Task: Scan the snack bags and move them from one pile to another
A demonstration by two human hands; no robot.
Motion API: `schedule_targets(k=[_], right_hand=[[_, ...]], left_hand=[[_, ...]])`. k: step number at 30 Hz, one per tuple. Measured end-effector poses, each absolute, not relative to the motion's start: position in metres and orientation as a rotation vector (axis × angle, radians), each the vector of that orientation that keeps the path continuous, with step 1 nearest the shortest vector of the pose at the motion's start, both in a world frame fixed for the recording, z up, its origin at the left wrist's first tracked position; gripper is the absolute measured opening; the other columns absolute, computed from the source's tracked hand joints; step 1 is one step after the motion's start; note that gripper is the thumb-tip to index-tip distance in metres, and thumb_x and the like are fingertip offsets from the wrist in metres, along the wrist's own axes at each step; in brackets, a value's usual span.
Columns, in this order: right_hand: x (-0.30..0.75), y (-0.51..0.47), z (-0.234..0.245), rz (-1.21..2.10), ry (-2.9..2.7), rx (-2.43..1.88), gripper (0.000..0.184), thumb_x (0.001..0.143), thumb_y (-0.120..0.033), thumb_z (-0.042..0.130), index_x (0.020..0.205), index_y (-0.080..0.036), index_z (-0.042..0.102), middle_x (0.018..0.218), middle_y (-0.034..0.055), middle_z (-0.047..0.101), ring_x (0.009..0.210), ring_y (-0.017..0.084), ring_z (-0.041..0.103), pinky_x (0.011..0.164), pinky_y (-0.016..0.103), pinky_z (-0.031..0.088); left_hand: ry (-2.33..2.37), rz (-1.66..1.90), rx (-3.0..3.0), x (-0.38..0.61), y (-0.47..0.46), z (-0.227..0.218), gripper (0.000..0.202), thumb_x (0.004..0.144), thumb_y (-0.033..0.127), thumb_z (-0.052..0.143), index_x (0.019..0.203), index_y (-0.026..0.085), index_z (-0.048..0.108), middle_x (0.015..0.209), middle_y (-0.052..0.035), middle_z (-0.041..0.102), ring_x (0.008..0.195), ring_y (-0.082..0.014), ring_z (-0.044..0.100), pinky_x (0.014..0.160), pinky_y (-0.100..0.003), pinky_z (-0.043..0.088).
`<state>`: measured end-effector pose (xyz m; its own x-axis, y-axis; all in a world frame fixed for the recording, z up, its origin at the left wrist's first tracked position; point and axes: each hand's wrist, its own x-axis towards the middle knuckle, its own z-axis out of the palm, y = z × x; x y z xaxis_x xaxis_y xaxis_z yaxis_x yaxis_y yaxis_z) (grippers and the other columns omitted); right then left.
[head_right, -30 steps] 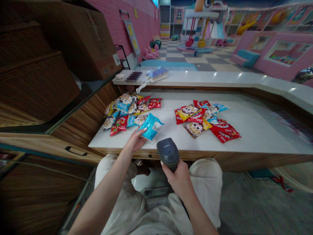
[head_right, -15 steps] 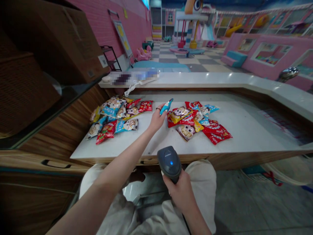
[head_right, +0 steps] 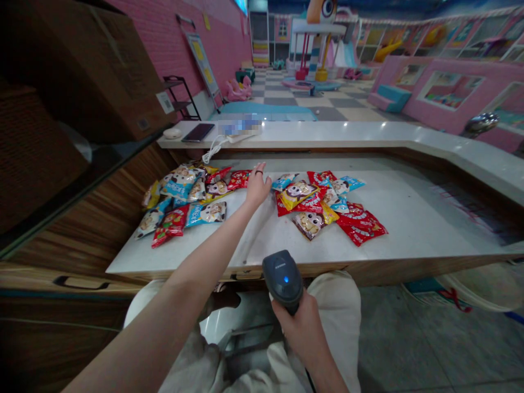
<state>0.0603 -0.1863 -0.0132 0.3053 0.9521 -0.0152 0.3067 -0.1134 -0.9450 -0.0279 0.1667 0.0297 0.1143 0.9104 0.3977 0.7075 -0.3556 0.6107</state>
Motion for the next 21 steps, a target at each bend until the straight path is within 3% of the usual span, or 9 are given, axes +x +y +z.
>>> schedule_targets(k=[3,5,9,13,18,21], right_hand=[[0.056,-0.186,-0.014,0.881,-1.155,-1.613,0.034,0.088,-0.051,0.074,0.07,-0.023,0.07,0.041,-0.0015,0.053,0.05,0.023,0.063,0.047,0.027,0.049],[0.055,-0.187,-0.015,0.893,-1.145,-1.615,0.034,0.088,-0.051,0.076,0.07,-0.022,0.071,0.042,-0.0008,0.055,0.052,0.024,0.064,0.047,0.027,0.05],[0.055,-0.186,-0.017,0.891,-1.156,-1.609,0.031,0.087,-0.049,0.076,0.071,-0.023,0.071,0.044,-0.0003,0.057,0.056,0.025,0.067,0.05,0.028,0.052],[0.053,-0.186,-0.016,0.859,-1.175,-1.6,0.028,0.087,-0.047,0.075,0.074,-0.023,0.071,0.05,0.0017,0.063,0.063,0.027,0.071,0.056,0.03,0.056],[0.046,-0.187,-0.011,0.843,-1.218,-1.593,0.029,0.087,-0.046,0.074,0.07,-0.023,0.068,0.061,0.0064,0.072,0.073,0.03,0.075,0.067,0.033,0.061],[0.044,-0.187,-0.009,0.873,-1.227,-1.585,0.03,0.088,-0.047,0.074,0.071,-0.023,0.07,0.059,0.0066,0.072,0.073,0.03,0.076,0.064,0.032,0.06]], left_hand=[[1.918,0.826,2.171,-0.062,0.179,0.023,0.083,0.092,0.022,0.07,0.168,0.009,0.039,0.179,-0.0229,0.029,0.168,-0.0409,0.024,0.137,-0.056,0.02],[1.988,0.69,2.201,-0.078,0.185,0.018,0.087,0.092,0.024,0.071,0.17,0.007,0.036,0.179,-0.0247,0.027,0.168,-0.0431,0.022,0.136,-0.057,0.02],[1.937,0.596,2.212,-0.09,0.188,0.011,0.076,0.094,0.017,0.06,0.166,0.001,0.04,0.173,-0.0299,0.037,0.163,-0.0426,0.035,0.133,-0.054,0.027],[1.785,0.754,2.166,-0.088,0.174,0.01,0.069,0.093,0.01,0.056,0.16,0.002,0.05,0.168,-0.0309,0.044,0.158,-0.042,0.043,0.131,-0.054,0.031],[1.461,1.213,1.687,-0.097,0.137,0.011,0.058,0.092,0.018,0.065,0.15,0.011,0.065,0.154,-0.022,0.064,0.148,-0.0381,0.057,0.128,-0.049,0.038],[1.24,1.412,1.202,-0.112,0.105,0.009,0.045,0.093,0.024,0.066,0.137,0.017,0.074,0.14,-0.0139,0.075,0.14,-0.0329,0.064,0.124,-0.046,0.045]])
